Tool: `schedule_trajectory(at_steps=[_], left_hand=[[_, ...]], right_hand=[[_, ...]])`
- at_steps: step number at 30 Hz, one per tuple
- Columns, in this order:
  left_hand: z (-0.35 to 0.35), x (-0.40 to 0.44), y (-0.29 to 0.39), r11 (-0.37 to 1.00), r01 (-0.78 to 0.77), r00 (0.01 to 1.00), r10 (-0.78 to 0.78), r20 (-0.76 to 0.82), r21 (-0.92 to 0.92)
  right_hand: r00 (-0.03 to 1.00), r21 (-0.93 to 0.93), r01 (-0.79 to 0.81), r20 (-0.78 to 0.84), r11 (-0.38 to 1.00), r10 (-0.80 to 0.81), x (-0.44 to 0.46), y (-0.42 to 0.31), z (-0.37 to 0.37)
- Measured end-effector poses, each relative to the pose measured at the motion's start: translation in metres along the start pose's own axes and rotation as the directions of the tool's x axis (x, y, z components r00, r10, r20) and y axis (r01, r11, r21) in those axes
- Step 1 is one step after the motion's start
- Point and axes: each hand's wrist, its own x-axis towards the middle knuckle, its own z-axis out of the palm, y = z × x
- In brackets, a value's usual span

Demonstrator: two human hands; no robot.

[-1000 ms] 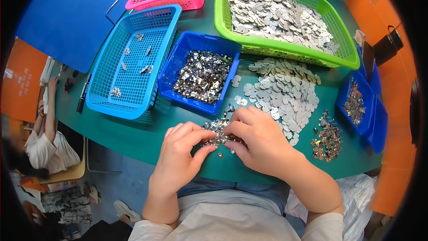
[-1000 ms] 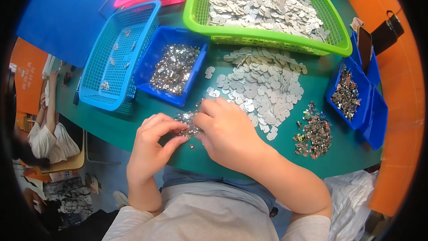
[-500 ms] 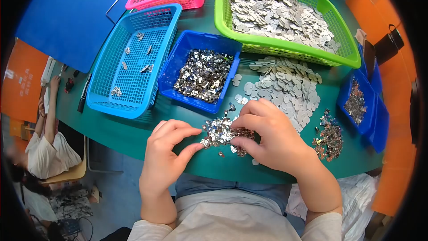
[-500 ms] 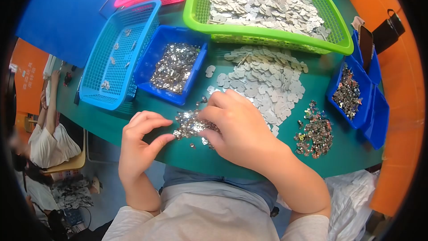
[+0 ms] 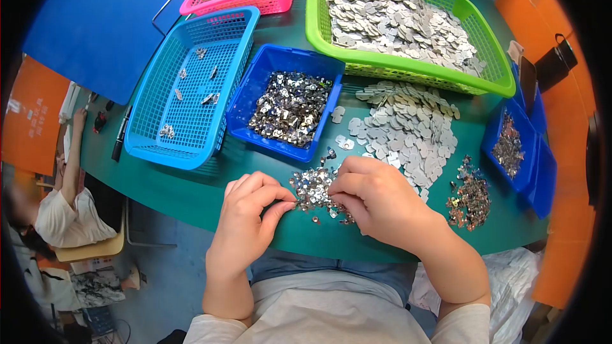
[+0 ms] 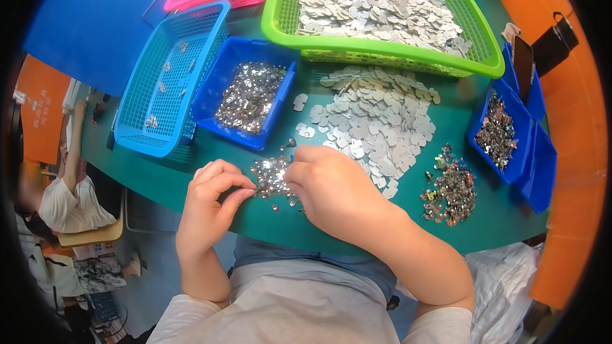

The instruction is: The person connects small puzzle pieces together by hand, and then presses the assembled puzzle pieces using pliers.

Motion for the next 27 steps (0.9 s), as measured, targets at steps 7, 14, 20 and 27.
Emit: schedule_trajectory(at_steps=[7, 14, 20, 27], left_hand=[[-0.001, -0.001, 0.001, 1.000, -0.006, 1.000, 0.007, -0.024, 0.014], [0.001, -0.002, 0.004, 0.987, 0.001, 1.000, -0.002, -0.004, -0.159], [0.007, 0.002, 0.008, 0.968, -0.043, 0.999, 0.035, -0.037, -0.246], [0.014, 0.003, 0.004, 0.959, -0.081, 0.992, 0.051, -0.115, -0.270]], right_hand=[[0.982, 0.023, 0.131, -0.142, 0.991, -0.126, 0.002, -0.007, 0.005], [0.960, 0.068, 0.224, -0.187, 0.972, -0.208, 0.004, -0.008, 0.021], [0.960, 0.028, 0.213, -0.189, 0.977, -0.204, 0.005, -0.003, 0.023], [0.968, 0.020, 0.176, -0.186, 0.984, -0.169, 0.005, -0.005, 0.013]])
